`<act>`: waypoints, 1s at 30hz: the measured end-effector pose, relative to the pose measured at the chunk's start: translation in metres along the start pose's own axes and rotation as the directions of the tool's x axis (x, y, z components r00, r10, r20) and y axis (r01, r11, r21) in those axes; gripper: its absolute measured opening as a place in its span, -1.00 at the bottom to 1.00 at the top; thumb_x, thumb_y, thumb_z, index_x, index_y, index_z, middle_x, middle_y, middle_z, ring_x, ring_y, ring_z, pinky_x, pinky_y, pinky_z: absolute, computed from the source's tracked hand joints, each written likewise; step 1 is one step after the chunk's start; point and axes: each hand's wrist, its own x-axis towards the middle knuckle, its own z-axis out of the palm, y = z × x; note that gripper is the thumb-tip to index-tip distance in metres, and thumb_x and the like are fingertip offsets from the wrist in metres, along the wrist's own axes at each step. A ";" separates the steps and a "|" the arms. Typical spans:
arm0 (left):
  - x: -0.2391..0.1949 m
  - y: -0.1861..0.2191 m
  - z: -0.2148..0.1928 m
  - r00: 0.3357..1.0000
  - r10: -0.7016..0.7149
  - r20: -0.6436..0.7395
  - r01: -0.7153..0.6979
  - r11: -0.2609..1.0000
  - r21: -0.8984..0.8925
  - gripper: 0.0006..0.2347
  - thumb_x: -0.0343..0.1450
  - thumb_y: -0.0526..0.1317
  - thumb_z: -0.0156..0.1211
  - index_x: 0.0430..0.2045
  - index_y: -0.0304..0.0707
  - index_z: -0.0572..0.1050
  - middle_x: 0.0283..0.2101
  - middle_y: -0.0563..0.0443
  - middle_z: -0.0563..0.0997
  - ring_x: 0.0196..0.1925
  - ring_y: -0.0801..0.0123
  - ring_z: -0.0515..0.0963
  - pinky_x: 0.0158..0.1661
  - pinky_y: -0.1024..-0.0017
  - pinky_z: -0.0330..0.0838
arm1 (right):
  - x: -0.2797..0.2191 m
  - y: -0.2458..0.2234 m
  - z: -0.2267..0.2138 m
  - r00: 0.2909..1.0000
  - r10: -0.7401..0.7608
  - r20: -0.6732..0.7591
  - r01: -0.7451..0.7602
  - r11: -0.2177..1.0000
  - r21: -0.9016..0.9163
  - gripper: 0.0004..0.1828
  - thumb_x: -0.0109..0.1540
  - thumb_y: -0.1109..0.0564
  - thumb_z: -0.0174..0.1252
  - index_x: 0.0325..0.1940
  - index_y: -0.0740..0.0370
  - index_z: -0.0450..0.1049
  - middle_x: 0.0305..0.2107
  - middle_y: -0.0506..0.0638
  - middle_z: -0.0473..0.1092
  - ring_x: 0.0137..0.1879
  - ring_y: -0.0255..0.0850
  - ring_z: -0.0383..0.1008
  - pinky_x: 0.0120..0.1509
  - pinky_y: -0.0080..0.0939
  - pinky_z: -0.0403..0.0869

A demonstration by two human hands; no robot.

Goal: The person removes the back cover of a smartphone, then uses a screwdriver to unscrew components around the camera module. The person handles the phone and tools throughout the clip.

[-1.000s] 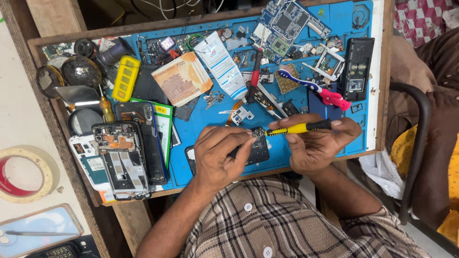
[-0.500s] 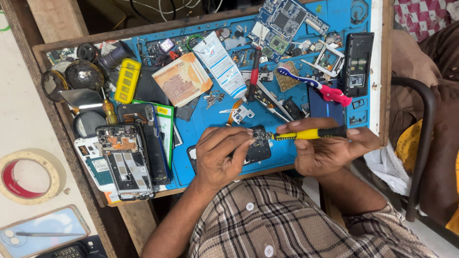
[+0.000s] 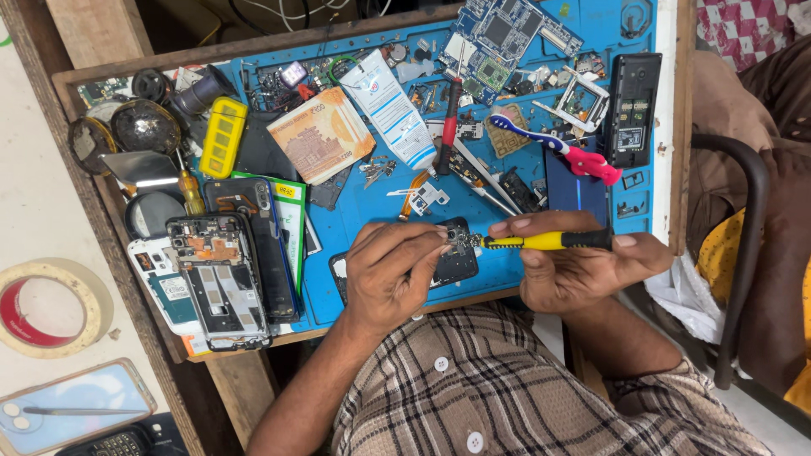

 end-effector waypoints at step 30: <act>0.001 0.001 -0.006 0.991 -0.053 0.122 0.066 0.993 -0.102 -0.91 0.39 -0.38 0.36 -0.28 -0.27 0.65 -0.14 0.04 0.72 -0.12 0.35 0.71 -0.05 0.41 0.48 | -0.002 0.004 -0.002 0.996 -0.080 0.047 0.082 0.996 -0.041 -0.39 0.40 0.24 0.06 0.31 -0.07 -0.18 -0.14 0.31 0.43 -0.17 0.04 0.68 -0.08 -0.01 0.69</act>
